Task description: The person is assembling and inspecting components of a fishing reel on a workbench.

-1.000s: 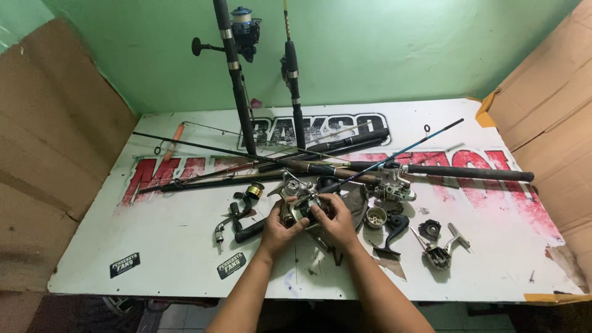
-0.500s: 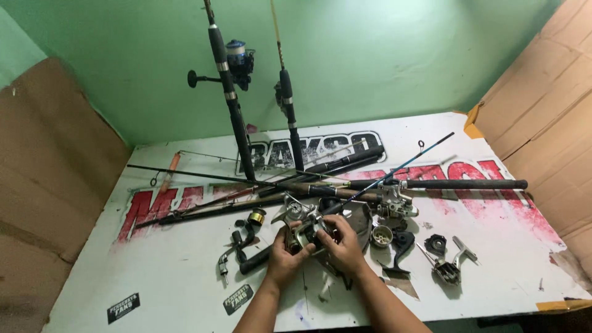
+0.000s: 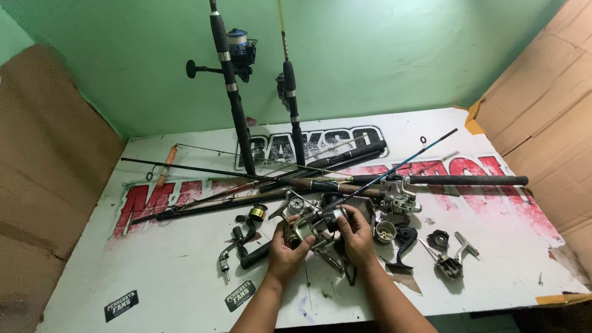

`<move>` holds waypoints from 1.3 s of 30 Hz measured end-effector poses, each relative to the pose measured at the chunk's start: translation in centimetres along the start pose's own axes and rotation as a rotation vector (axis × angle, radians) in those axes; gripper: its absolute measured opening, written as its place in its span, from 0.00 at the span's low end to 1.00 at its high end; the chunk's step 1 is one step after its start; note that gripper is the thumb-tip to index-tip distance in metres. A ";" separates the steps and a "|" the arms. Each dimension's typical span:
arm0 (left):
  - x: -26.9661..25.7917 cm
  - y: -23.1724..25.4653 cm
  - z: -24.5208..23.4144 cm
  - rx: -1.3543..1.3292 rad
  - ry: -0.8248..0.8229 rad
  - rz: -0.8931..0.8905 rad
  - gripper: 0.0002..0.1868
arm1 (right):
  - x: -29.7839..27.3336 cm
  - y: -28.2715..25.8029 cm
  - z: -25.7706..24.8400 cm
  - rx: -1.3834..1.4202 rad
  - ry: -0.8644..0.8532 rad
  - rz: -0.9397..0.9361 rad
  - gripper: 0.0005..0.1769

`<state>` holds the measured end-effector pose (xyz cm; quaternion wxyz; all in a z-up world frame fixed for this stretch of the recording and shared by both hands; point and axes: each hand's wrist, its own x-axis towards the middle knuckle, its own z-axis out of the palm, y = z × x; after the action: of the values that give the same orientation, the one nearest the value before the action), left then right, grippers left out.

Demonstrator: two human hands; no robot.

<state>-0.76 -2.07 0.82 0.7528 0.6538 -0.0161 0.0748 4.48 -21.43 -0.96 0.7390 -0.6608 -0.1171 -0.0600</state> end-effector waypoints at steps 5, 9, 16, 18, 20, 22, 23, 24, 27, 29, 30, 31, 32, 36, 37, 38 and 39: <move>0.0 -0.9 -0.2 0.087 0.011 -0.004 0.33 | -0.5 -0.4 0.6 0.000 -0.014 0.023 0.22; 0.2 -1.2 -0.3 0.122 0.030 0.044 0.34 | -0.4 -0.9 0.3 -0.069 0.029 0.016 0.24; 0.2 -0.5 0.0 0.077 0.085 0.087 0.34 | 0.2 -1.1 0.3 0.015 0.076 0.041 0.27; 0.0 0.5 0.3 0.053 0.165 0.088 0.33 | 0.4 -1.5 0.4 -0.054 0.154 -0.017 0.28; 0.2 -0.5 -0.5 0.101 0.196 0.159 0.31 | 0.4 -1.7 0.5 -0.154 0.181 -0.048 0.29; 0.0 -1.5 -0.8 0.144 0.219 0.220 0.30 | 0.0 -1.9 0.3 -0.262 0.213 -0.073 0.30; 0.2 -1.9 -1.0 0.130 0.237 0.197 0.30 | 0.1 -1.9 0.3 -0.279 0.165 -0.126 0.31; 0.3 -2.2 -1.1 0.115 0.254 0.173 0.31 | 0.2 -2.1 0.4 -0.295 0.117 -0.179 0.31; 0.6 -4.5 0.0 -0.005 0.413 0.209 0.37 | 0.3 -0.4 0.8 -0.387 0.175 -0.301 0.32; 0.6 -5.1 -0.2 0.014 0.395 0.227 0.38 | 0.2 -0.5 1.2 -0.381 0.175 -0.314 0.31; 0.8 -5.3 -0.4 0.030 0.376 0.249 0.38 | 0.2 -0.6 1.4 -0.376 0.175 -0.331 0.31; 0.7 -4.8 -0.2 0.033 0.373 0.252 0.38 | 0.1 -0.4 1.3 -0.373 0.179 -0.333 0.31; 0.7 -4.2 0.0 0.029 0.359 0.269 0.39 | 0.0 -0.2 1.3 -0.368 0.188 -0.324 0.32; 0.7 -3.7 0.0 0.064 0.326 0.319 0.44 | 0.0 -0.6 1.3 -0.294 0.191 -0.265 0.33; 0.6 -3.3 0.1 0.063 0.327 0.318 0.44 | -0.1 -0.7 1.2 -0.295 0.190 -0.265 0.33; 0.6 -2.9 0.2 0.030 0.322 0.285 0.44 | -0.2 -0.8 1.2 -0.235 0.176 -0.224 0.33; 0.6 -2.5 0.4 -0.006 0.316 0.255 0.44 | -0.3 -0.9 1.0 -0.176 0.162 -0.185 0.32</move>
<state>0.20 -2.69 -1.50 0.7323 0.6243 0.0195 0.2713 3.91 -20.52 -0.03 0.6765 -0.7024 -0.1120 -0.1910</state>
